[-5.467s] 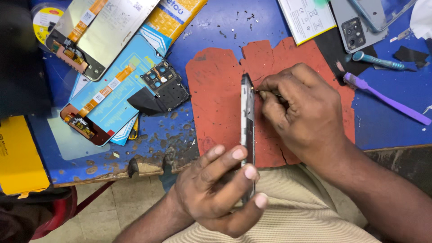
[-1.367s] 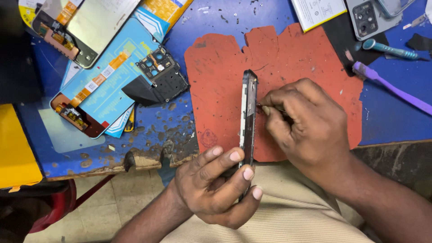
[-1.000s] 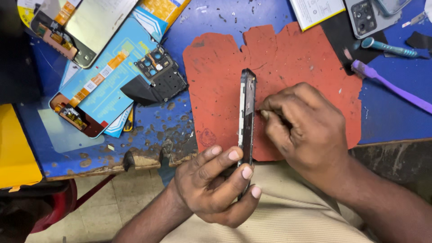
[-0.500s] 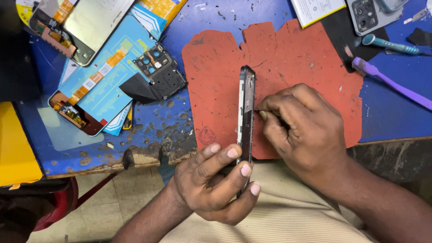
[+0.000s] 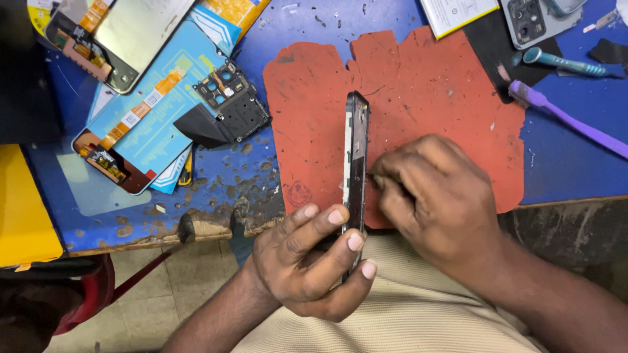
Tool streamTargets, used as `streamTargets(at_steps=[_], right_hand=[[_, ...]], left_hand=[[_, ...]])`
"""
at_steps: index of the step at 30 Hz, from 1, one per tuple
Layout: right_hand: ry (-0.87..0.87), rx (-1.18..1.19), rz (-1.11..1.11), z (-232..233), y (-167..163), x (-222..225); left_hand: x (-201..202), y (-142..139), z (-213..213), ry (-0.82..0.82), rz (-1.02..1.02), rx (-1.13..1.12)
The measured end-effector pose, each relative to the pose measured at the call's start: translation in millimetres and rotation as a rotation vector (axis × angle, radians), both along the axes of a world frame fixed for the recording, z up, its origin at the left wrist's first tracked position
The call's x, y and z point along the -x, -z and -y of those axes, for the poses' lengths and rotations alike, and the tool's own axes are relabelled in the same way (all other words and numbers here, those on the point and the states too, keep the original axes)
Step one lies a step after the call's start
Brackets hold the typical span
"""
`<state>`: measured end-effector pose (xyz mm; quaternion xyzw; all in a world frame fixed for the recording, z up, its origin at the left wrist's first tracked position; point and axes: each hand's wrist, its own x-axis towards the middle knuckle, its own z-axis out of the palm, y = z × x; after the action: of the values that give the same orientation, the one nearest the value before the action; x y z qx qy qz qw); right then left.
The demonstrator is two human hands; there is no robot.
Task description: The person removes the battery from an opened smartphone and sets it on the workbench, then peels old adhesive residue from the phone frame by hand, scrapes the frame with a small blade, and brushes debris off the frame with a purple brush while holding the frame upright.
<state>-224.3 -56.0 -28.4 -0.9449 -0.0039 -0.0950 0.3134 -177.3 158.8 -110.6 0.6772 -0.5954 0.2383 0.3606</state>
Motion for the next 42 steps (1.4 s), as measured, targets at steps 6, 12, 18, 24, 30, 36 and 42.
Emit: streamTargets(at_steps=[6, 12, 18, 24, 30, 36, 42], right_hand=[[0.042, -0.006, -0.018, -0.3, 2.5, -2.2], [-0.041, 0.011, 0.009, 0.1, -1.1, 2.8], [0.081, -0.013, -0.009, -0.7, 2.5, 0.0], [0.072, 0.017, 0.008, -2.5, 4.7, -1.4], [-0.012, -0.003, 0.011, 0.2, 1.3, -0.2], [0.053, 0.010, 0.001, -2.4, 4.0, -0.6], [0.047, 0.007, 0.014, -3.0, 2.9, 1.0]], left_hand=[[0.9, -1.0, -0.2, 0.001, -0.024, -0.010], [1.2, -1.7, -2.3, 0.021, -0.038, -0.025], [1.2, -1.2, -1.8, 0.001, -0.025, -0.017], [1.5, 0.1, -2.2, -0.002, -0.018, -0.018], [1.7, -1.1, -2.3, 0.019, -0.037, -0.018], [2.7, -0.4, -1.6, -0.007, -0.021, -0.027], [4.3, 0.7, -1.1, -0.008, -0.029, -0.008]])
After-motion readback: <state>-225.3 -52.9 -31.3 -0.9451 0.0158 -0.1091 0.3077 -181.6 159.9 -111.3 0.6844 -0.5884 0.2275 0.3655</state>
